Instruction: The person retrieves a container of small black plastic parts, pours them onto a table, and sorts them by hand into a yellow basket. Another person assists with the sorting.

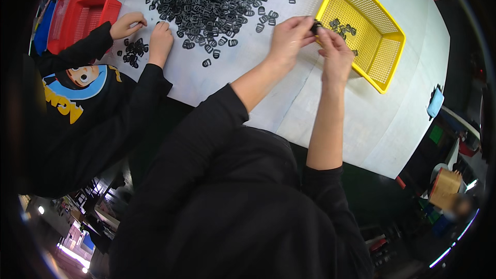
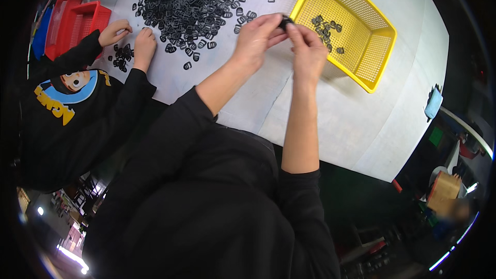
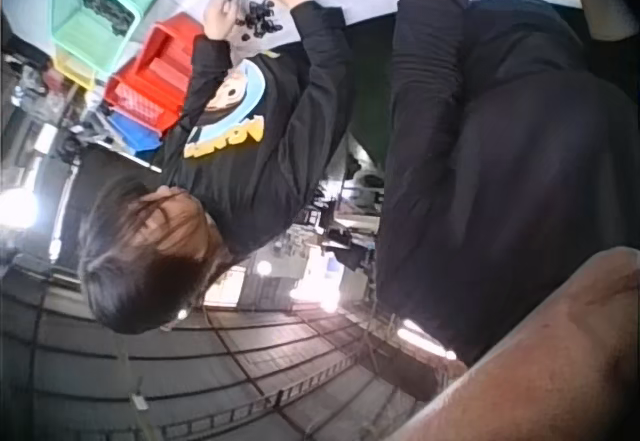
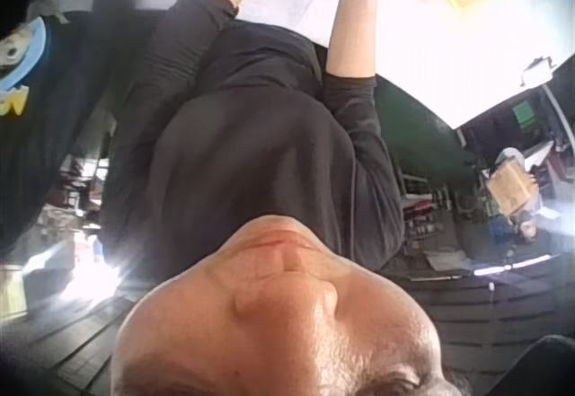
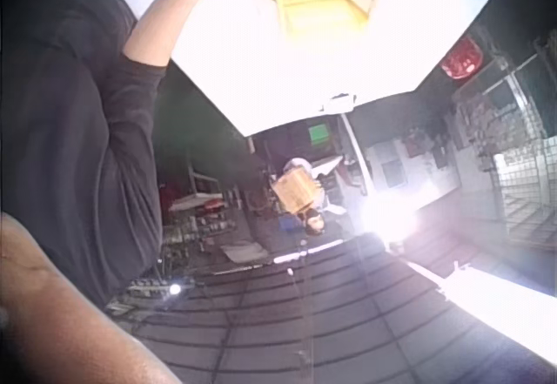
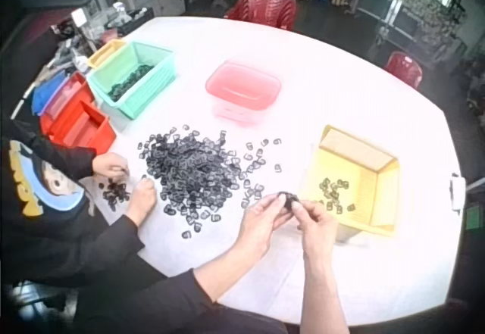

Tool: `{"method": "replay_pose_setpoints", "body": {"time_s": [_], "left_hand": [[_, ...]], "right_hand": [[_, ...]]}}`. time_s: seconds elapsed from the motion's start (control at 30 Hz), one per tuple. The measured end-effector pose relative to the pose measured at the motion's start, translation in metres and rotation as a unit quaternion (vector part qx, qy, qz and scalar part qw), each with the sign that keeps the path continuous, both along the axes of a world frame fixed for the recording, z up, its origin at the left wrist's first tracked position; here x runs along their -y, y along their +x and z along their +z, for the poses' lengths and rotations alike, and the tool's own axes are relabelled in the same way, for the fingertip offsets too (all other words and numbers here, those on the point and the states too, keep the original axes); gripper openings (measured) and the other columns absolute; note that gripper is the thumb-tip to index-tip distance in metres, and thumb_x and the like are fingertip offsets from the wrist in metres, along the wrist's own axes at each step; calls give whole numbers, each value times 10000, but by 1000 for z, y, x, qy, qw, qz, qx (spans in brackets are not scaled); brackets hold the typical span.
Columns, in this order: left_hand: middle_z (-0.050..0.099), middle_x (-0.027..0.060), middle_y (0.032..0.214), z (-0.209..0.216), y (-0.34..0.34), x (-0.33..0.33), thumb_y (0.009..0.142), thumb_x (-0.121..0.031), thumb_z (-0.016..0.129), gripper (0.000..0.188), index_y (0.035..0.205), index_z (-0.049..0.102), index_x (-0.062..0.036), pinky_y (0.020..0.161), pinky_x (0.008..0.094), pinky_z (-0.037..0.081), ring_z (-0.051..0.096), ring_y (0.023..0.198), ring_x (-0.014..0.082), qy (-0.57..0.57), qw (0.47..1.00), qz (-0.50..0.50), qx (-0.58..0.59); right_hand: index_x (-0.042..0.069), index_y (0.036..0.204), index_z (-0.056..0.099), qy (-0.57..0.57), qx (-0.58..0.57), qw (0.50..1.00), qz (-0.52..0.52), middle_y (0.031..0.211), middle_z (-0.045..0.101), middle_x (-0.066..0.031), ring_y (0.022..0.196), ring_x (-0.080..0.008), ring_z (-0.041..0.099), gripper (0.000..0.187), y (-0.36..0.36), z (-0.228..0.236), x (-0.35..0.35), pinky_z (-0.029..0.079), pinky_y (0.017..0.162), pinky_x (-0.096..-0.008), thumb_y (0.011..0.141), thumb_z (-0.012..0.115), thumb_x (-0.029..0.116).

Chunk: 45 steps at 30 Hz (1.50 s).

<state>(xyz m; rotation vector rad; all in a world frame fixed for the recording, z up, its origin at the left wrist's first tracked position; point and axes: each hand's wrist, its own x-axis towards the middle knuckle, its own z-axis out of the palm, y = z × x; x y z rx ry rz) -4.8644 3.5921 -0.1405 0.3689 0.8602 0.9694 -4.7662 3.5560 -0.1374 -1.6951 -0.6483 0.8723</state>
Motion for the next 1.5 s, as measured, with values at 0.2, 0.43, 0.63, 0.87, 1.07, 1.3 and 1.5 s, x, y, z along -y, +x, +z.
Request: {"method": "replay_pose_setpoints", "body": {"time_s": [0.2,0.43,0.63,0.87,1.07,1.3,1.5], "left_hand": [[644,64,889,9,71,-25,831,-171,594,170,915,655,-37,610,250,505,622,705,131,356,859,-10,-368],[645,81,875,-6,-9,-31,867,-146,538,172,934,613,-6,548,221,479,630,656,141,234,945,58,-222],[638,94,877,-50,-134,3,904,-166,495,202,966,562,14,553,204,469,644,714,159,34,947,72,-310],[635,110,944,-67,-153,39,916,-172,470,208,1034,519,-9,592,229,482,646,757,178,-42,957,52,-283],[613,116,1011,-66,-123,39,919,-159,453,220,1076,496,-11,714,260,511,621,868,179,-49,973,14,-225],[609,101,984,-68,-116,35,909,-111,462,197,1063,508,2,765,269,506,616,876,171,-8,974,27,-224],[601,119,1054,-69,-130,35,910,-100,454,164,1033,518,-13,758,276,496,612,949,219,-44,974,16,-220]], "right_hand": [[0,1034,609,-63,266,961,-41,926,598,-102,772,-141,563,342,73,0,-4,456,602,-247,765,682,198],[33,932,590,161,411,886,139,849,564,-105,737,-227,567,215,-3,-17,2,477,622,-331,759,648,148],[72,867,604,35,423,861,279,791,564,-73,754,-239,587,213,-70,-73,-22,482,601,-341,707,681,190],[54,859,601,-44,378,886,265,801,618,-80,709,-246,617,208,-79,-91,-35,498,567,-347,716,677,185],[33,826,609,-144,-243,949,136,756,637,-51,703,-133,611,111,-92,-61,-9,471,521,-253,809,617,142],[48,835,649,-166,-76,964,195,720,628,-64,645,-140,585,127,-100,-63,-2,447,522,-266,783,633,163],[136,919,647,-24,408,873,265,848,594,-75,729,-248,604,162,-75,-81,-49,481,621,-361,760,615,145]]}}
